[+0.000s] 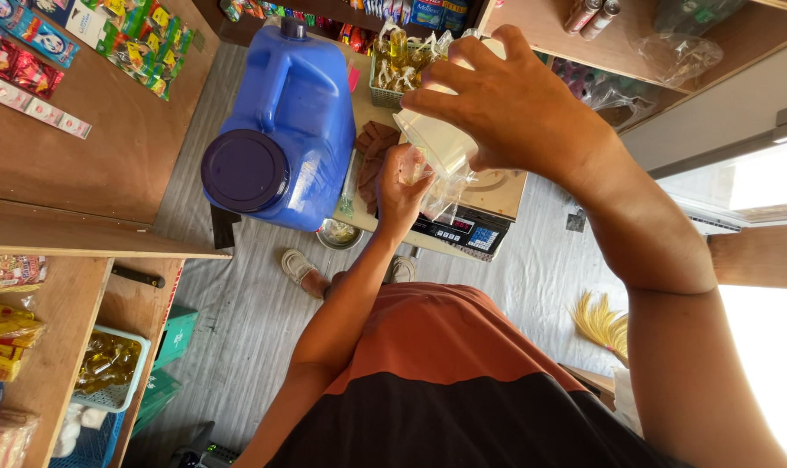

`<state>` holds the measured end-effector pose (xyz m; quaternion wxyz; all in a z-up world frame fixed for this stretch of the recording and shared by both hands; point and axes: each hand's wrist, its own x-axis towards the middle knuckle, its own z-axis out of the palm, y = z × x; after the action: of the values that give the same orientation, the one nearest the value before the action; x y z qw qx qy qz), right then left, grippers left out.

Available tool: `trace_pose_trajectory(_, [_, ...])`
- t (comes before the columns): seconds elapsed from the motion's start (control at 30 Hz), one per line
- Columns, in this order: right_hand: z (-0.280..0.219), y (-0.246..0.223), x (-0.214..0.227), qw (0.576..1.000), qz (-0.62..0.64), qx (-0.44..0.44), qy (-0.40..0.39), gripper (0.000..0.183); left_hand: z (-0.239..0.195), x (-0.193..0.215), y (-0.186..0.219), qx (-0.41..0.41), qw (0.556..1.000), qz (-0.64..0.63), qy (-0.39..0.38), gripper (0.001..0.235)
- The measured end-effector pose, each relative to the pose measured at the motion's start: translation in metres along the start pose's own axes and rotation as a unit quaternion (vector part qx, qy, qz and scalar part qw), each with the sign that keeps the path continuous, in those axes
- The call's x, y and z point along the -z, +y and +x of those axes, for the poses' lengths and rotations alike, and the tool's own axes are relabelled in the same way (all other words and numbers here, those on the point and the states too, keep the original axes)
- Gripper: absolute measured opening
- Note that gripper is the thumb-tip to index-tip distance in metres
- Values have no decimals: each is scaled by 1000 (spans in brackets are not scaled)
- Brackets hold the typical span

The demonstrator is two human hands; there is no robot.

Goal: The person prepares a small plastic bag, pours a yellow liquid from a plastic container into a plastic cup, and then pours the liquid from the cup into the bag while it is on a digital scale.

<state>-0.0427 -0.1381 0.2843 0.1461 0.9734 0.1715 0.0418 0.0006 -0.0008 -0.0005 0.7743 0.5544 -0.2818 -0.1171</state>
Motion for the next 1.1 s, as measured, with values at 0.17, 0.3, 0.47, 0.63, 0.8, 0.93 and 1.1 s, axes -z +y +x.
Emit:
trace_pose_trajectory(0.17, [2, -1, -1, 1000, -1, 1, -2, 109, -1, 0, -5, 2, 1000, 1, 4, 45])
trace_pose_trajectory(0.3, [4, -3, -1, 1000, 0, 3, -3, 108, -2, 1, -9, 4, 1000, -13, 5, 47])
trace_pose_trajectory(0.47, [6, -5, -3, 1000, 17, 2, -4, 107, -3, 5, -18, -3, 1000, -7, 7, 48])
trace_pose_trajectory(0.63, [9, -9, -17, 999, 32, -3, -5, 106, -13, 13, -43, 8, 999, -47, 8, 48])
trace_pose_trajectory(0.8, [13, -15, -28, 999, 44, 2, -24, 104, -18, 18, -48, 28, 999, -35, 15, 44])
trace_pose_trajectory(0.93, [14, -18, -33, 999, 41, 7, -24, 108, -19, 22, -51, 17, 999, -24, 21, 41])
trace_pose_trajectory(1.1, [16, -21, -32, 999, 33, 17, -23, 107, -20, 23, -42, 4, 1000, -10, 26, 36])
